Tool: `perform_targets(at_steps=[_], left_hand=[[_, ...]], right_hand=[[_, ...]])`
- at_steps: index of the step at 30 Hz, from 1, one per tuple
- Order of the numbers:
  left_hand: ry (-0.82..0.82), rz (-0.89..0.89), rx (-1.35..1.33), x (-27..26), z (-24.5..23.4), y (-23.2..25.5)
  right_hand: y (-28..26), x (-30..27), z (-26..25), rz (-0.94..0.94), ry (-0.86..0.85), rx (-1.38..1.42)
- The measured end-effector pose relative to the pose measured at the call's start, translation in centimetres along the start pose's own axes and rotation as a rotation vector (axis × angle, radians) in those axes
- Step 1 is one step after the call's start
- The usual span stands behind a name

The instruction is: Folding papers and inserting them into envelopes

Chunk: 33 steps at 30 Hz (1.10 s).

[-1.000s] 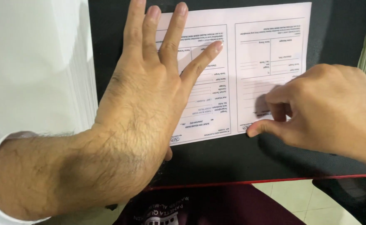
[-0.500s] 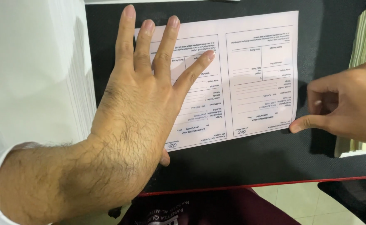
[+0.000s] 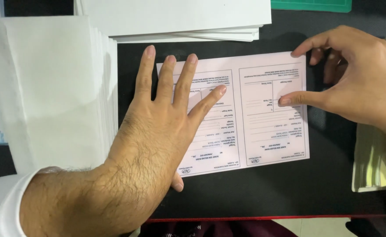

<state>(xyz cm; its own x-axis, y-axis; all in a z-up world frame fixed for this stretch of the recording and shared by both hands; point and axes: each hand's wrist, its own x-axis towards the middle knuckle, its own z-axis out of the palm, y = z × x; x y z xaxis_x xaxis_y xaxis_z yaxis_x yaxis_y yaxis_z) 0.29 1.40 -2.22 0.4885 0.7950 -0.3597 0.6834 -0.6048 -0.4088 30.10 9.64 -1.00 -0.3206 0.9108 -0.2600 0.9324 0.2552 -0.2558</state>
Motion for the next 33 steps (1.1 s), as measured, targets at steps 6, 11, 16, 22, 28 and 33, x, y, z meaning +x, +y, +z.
perform_targets(at_steps=[6, 11, 16, 22, 28, 33], left_hand=[[0.053, 0.035, -0.082, 0.3, 0.3, -0.5], [0.317, 0.002, -0.078, 0.7, -0.5, -1.6], [0.468, -0.082, -0.171, 1.9, -1.3, -2.9], [0.550, -0.105, -0.388, 2.7, -1.0, -3.8], [0.661, -0.186, -0.375, 2.4, -1.6, -4.2], [0.959, -0.168, -0.383, 1.0, -3.6, -3.9]], right_hand=[[0.0, 0.3, -0.4, 0.051, -0.001, 0.082], [0.8, 0.4, 0.1, -0.038, 0.047, 0.102], [-0.3, 0.2, 0.0, 0.012, 0.057, 0.317], [0.0, -0.4, 0.1, 0.014, 0.045, 0.659], [8.5, -0.6, 2.5, 0.003, 0.014, 0.610], [20.3, 4.2, 2.6, -0.193, -0.454, 0.528]])
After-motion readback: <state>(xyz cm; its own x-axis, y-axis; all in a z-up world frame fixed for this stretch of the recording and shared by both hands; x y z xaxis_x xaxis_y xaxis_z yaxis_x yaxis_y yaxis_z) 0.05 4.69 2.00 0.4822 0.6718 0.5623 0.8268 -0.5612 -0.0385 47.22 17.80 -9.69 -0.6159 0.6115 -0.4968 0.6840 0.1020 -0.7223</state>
